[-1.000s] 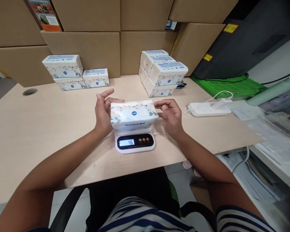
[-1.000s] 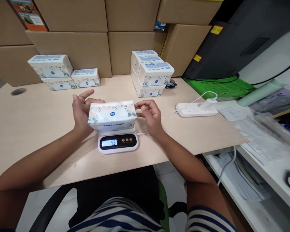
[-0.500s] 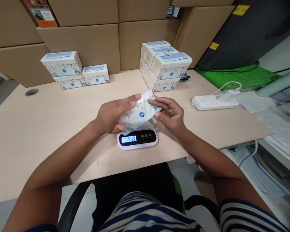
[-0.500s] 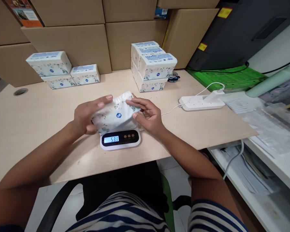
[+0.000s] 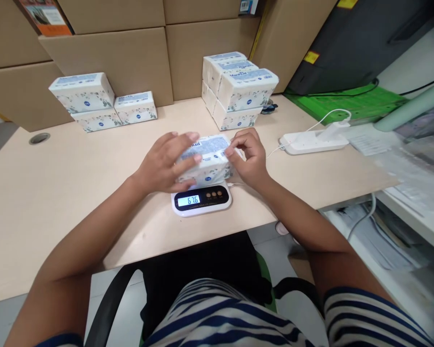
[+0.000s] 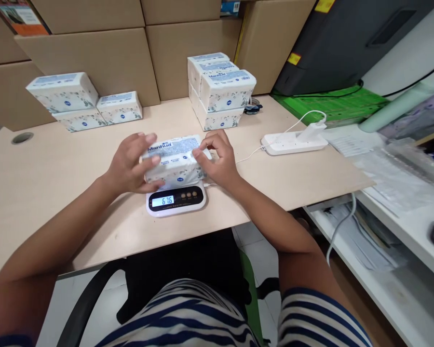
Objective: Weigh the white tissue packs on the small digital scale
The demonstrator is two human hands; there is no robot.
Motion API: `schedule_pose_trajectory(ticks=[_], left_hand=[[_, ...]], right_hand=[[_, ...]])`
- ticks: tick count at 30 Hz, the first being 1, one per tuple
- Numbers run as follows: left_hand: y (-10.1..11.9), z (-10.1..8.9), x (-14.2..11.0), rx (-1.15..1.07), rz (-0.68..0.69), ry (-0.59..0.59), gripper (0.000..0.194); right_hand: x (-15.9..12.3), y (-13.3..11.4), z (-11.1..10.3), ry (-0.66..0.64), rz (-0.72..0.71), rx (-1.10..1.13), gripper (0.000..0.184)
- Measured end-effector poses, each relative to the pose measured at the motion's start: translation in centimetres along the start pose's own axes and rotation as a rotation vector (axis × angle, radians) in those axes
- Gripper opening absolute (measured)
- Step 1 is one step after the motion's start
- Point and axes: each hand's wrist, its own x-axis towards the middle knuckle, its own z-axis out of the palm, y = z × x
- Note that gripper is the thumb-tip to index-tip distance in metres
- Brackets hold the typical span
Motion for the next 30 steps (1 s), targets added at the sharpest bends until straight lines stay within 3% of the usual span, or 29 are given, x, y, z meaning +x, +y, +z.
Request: schedule_pose_trajectory(ticks=[3, 6, 10, 14, 17, 19, 24, 27, 30], left_hand=[[-2.2, 0.5, -2.2, -0.031, -0.232, -0.019, 0.108], [-2.2, 0.6, -3.0, -0.104, -0.446, 0.023, 0.114], [-0.6, 0.2, -2.0, -0.211, -0.675, 0.162, 0.118], [0.5, -0.5, 0.1, -0.373, -0.813, 0.244, 0.107], [0.7, -2.0, 1.5, -0.428, -0.879, 0.138, 0.091], [0.5, -3.5, 2.1, -0.416, -0.908, 0.004, 0.088], [-0.5, -6.6, 2.6, -0.408, -0.971, -0.413, 0.112], [-0.6, -6.7, 2.6, -0.37, -0.985, -0.438, 0.119], [0.0, -5.9, 2.5, -0.409, -0.961, -0.371, 0.12]], right_hand=[[-0.3, 1.0, 0.3, -0.104, 0.078, -0.021, 0.064], [-0.5, 1.7, 0.4, -0.205, 0.131, 0.027, 0.075], [-0.3, 1.2, 0.1, -0.221, 0.134, 0.064, 0.069], [-0.4, 0.2, -0.3, -0.202, 0.102, 0.11, 0.075], [-0.8, 0.2, -0.2, -0.203, 0.097, 0.111, 0.077], [-1.0, 0.8, 0.0, -0.223, 0.123, 0.102, 0.077], [-1.2, 2.9, 0.6, -0.339, 0.194, 0.101, 0.105], [-1.4, 2.7, 1.1, -0.292, 0.224, 0.098, 0.106], [-1.3, 1.1, 1.2, -0.117, 0.217, 0.084, 0.092]])
